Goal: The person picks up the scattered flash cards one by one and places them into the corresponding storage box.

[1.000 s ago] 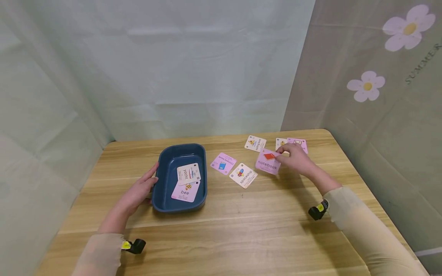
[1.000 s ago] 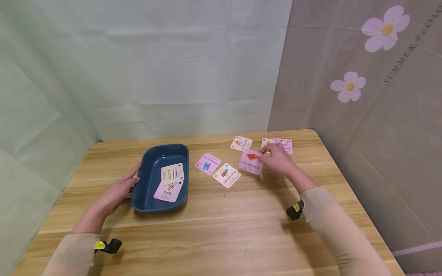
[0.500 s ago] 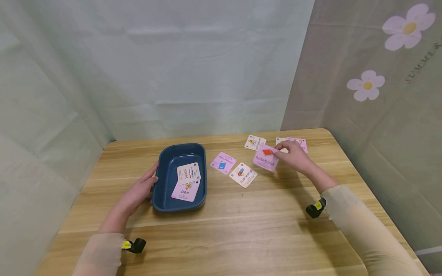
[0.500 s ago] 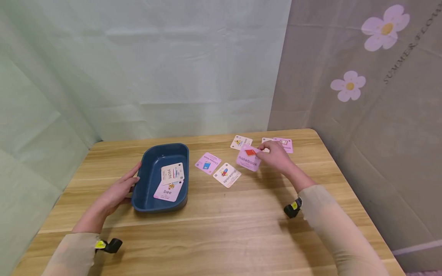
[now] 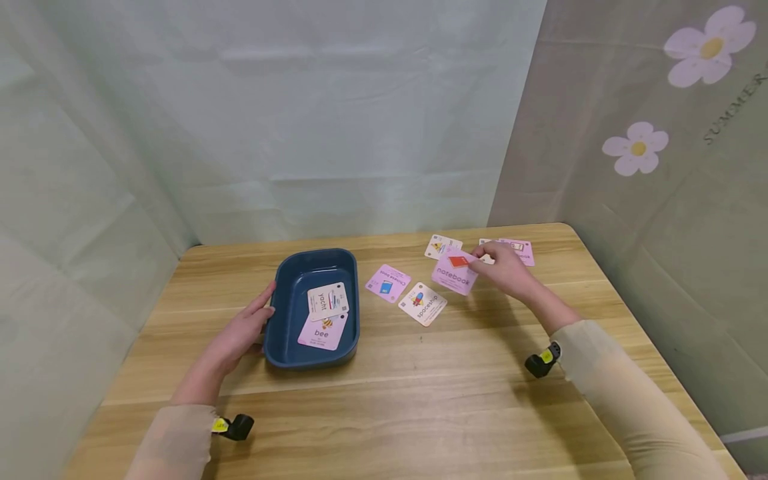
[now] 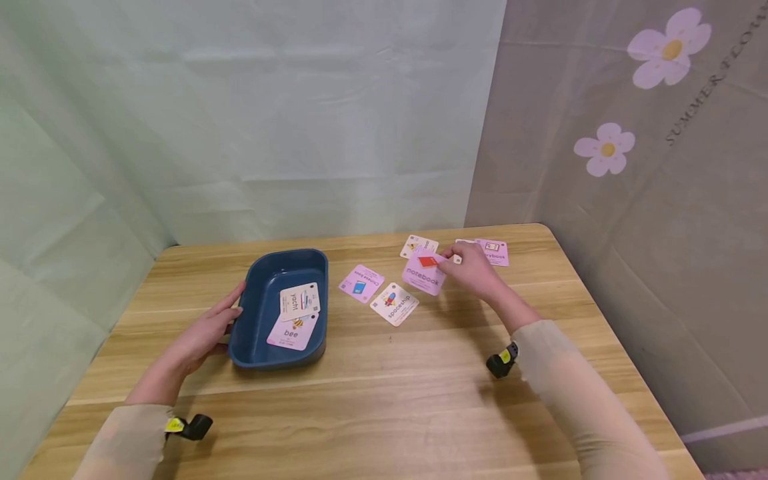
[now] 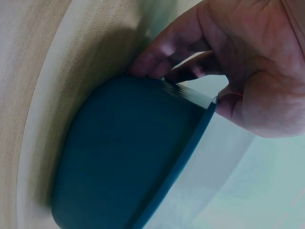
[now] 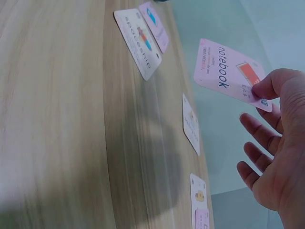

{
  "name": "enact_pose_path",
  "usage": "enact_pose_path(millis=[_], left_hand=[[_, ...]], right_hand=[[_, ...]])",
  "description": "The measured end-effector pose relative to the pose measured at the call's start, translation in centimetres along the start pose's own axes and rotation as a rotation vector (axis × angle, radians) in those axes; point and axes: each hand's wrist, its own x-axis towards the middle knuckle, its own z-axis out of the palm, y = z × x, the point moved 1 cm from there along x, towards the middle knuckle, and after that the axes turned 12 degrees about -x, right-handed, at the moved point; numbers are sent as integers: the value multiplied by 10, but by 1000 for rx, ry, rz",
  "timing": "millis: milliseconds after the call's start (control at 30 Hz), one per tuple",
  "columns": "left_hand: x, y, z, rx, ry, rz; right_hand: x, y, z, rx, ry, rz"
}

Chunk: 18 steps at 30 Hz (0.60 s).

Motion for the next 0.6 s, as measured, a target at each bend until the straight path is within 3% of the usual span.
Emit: enact_pose_path(millis=[367, 600], left_hand=[[0, 1, 1, 0, 7, -6], [0, 0, 1, 2, 7, -10]], right_hand=[[6, -16, 6, 40, -2, 10], [11, -28, 12, 95, -1, -28]])
